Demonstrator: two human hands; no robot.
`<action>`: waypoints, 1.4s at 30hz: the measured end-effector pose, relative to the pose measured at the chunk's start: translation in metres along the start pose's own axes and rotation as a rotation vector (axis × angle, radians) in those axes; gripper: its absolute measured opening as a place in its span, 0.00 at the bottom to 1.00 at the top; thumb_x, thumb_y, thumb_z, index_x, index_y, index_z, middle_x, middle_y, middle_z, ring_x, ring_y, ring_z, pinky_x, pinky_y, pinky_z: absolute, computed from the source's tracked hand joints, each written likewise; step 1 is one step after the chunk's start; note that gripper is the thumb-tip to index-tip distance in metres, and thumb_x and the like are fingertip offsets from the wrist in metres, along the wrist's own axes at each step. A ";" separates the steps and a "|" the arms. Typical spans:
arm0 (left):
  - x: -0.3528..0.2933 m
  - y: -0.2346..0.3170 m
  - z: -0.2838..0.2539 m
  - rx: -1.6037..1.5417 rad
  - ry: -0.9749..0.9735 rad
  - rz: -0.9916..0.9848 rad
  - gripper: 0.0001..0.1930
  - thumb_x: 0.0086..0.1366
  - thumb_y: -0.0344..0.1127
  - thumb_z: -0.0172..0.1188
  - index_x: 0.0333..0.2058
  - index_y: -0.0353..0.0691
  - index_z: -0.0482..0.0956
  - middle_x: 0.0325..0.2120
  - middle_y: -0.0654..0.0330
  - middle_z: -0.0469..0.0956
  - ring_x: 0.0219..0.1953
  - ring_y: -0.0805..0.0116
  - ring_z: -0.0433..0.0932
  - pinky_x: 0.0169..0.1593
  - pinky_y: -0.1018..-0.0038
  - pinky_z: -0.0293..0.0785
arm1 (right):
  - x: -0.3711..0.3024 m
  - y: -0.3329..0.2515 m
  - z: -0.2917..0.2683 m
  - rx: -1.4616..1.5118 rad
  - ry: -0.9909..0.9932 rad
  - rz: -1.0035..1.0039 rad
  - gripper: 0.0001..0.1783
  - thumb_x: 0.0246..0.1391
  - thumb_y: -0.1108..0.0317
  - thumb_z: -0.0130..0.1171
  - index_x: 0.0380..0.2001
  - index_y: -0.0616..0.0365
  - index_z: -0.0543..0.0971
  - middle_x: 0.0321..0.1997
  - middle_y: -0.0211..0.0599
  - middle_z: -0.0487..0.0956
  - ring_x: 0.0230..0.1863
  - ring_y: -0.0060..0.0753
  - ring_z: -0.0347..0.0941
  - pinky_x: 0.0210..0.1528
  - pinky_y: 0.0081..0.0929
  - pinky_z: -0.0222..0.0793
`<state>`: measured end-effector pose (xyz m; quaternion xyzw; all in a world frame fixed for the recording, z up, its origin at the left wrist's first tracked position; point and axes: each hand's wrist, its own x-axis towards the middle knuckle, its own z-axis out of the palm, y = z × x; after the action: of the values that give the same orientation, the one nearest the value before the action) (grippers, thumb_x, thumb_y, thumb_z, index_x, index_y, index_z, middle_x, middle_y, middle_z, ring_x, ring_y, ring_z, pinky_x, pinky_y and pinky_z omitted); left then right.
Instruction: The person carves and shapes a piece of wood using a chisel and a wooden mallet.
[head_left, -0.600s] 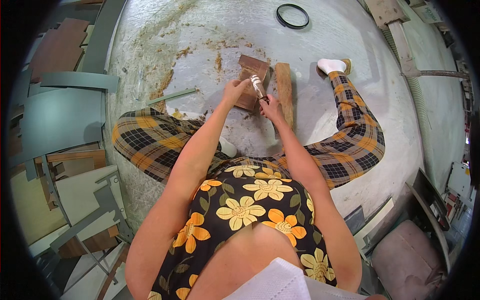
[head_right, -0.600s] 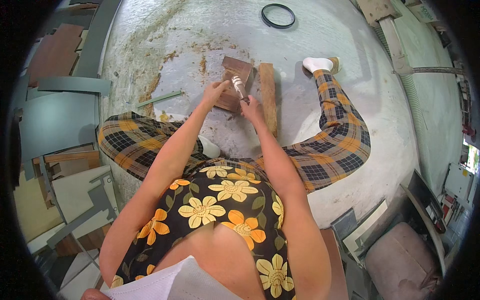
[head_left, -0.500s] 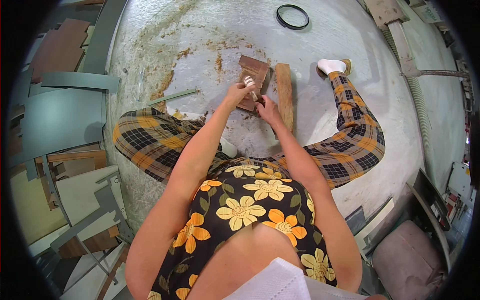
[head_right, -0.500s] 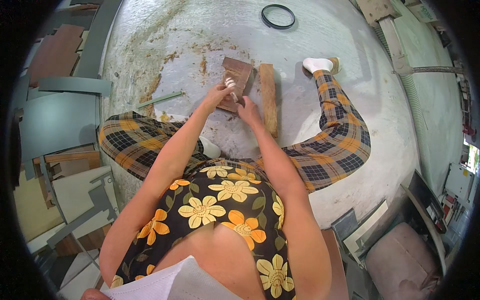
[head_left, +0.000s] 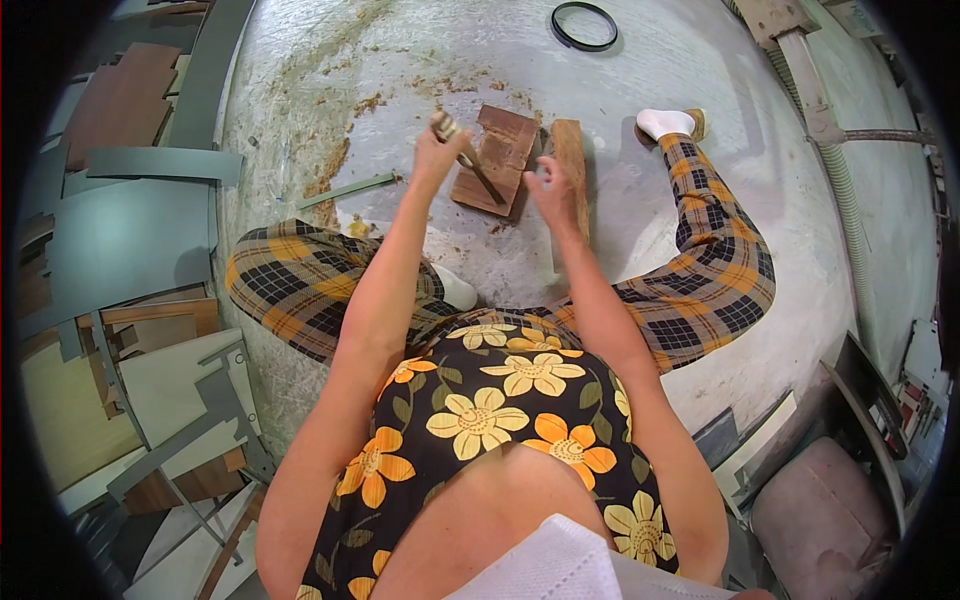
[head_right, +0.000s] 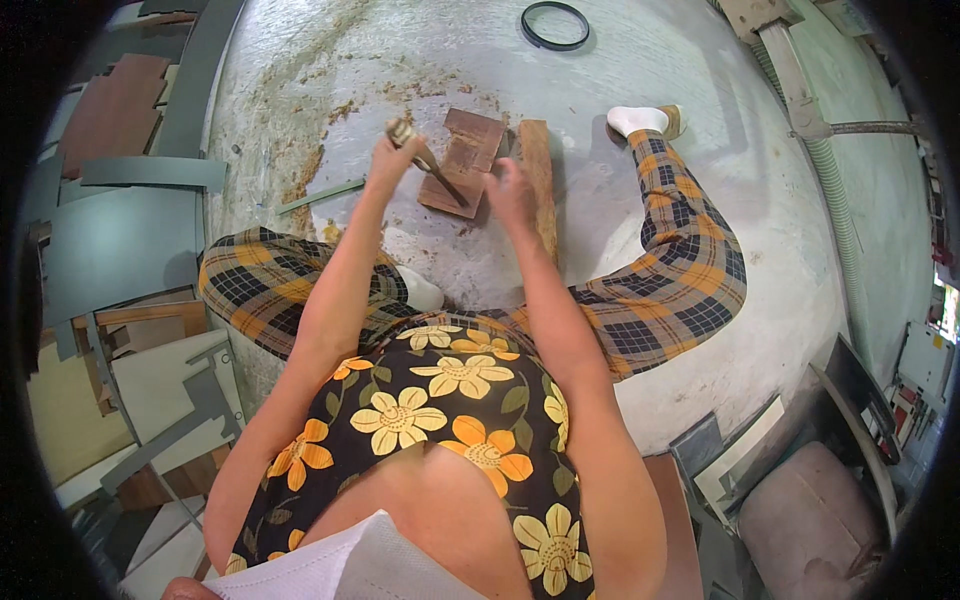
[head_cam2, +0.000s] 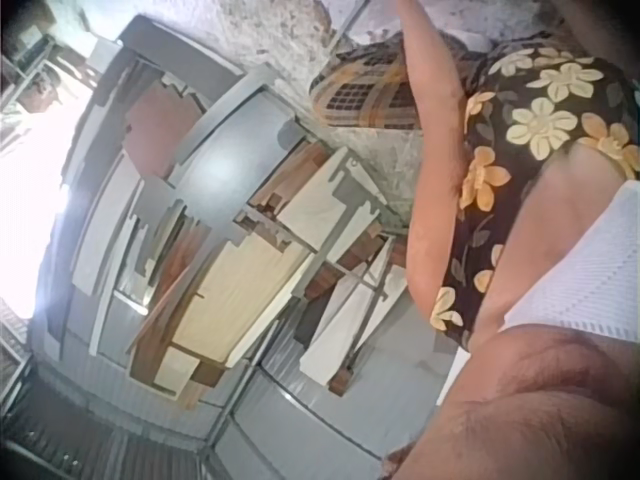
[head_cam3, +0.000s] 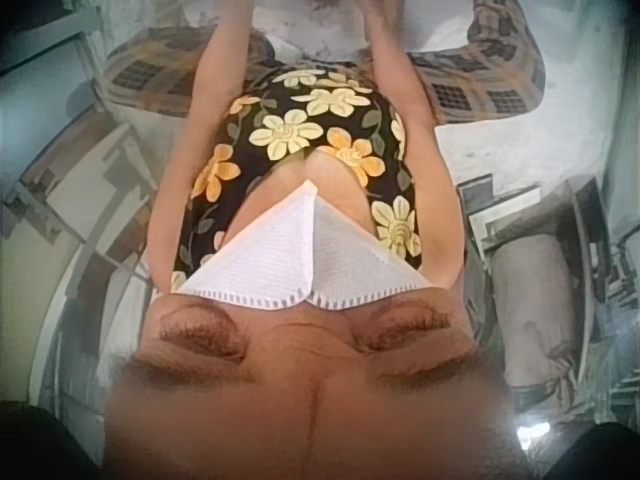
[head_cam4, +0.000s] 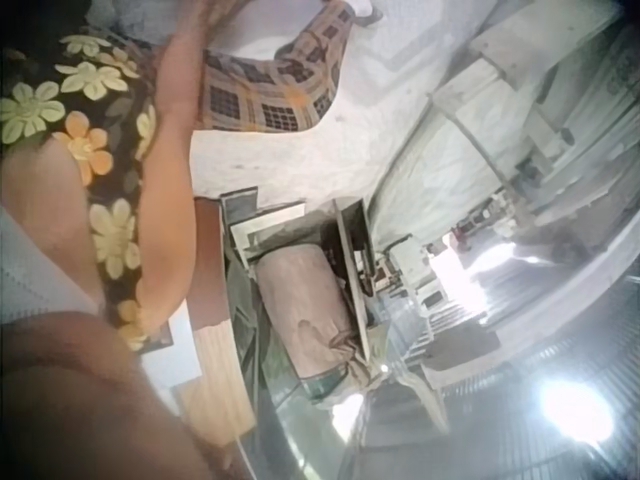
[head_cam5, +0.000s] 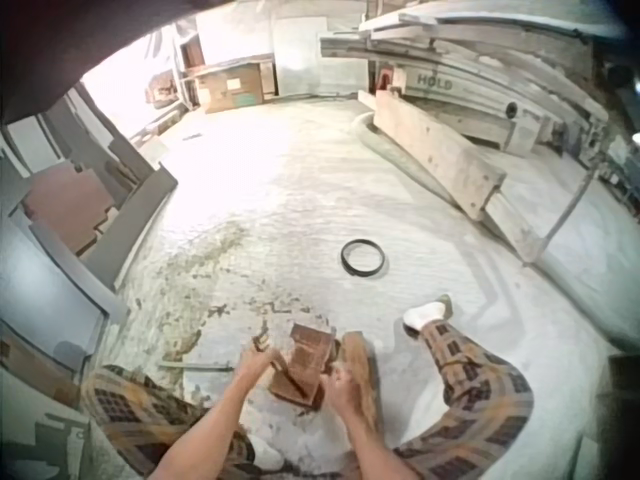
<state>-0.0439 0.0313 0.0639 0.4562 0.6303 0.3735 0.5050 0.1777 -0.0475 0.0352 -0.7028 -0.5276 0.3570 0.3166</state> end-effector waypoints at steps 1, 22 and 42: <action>0.003 0.000 -0.008 0.005 -0.002 0.000 0.16 0.55 0.40 0.72 0.35 0.37 0.79 0.29 0.62 0.80 0.31 0.74 0.77 0.36 0.73 0.74 | -0.001 0.012 -0.004 0.004 0.001 0.003 0.23 0.53 0.60 0.64 0.50 0.58 0.74 0.44 0.51 0.79 0.47 0.52 0.77 0.48 0.43 0.73; -0.055 0.022 0.017 0.126 0.148 0.231 0.17 0.55 0.31 0.71 0.43 0.37 0.77 0.34 0.60 0.81 0.36 0.71 0.79 0.45 0.72 0.75 | 0.002 0.089 -0.004 -0.291 0.093 0.500 0.41 0.36 0.54 0.72 0.54 0.63 0.71 0.50 0.54 0.78 0.51 0.54 0.76 0.51 0.38 0.73; -0.106 -0.001 0.039 0.333 0.064 0.430 0.19 0.50 0.25 0.67 0.43 0.42 0.75 0.44 0.53 0.77 0.48 0.47 0.76 0.50 0.61 0.74 | -0.040 -0.123 -0.100 0.440 0.047 -0.303 0.38 0.45 0.62 0.66 0.58 0.66 0.67 0.46 0.46 0.78 0.45 0.36 0.77 0.49 0.33 0.73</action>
<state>0.0013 -0.0698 0.0858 0.6443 0.5871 0.3778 0.3121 0.1902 -0.0633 0.1976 -0.5381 -0.5289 0.3953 0.5239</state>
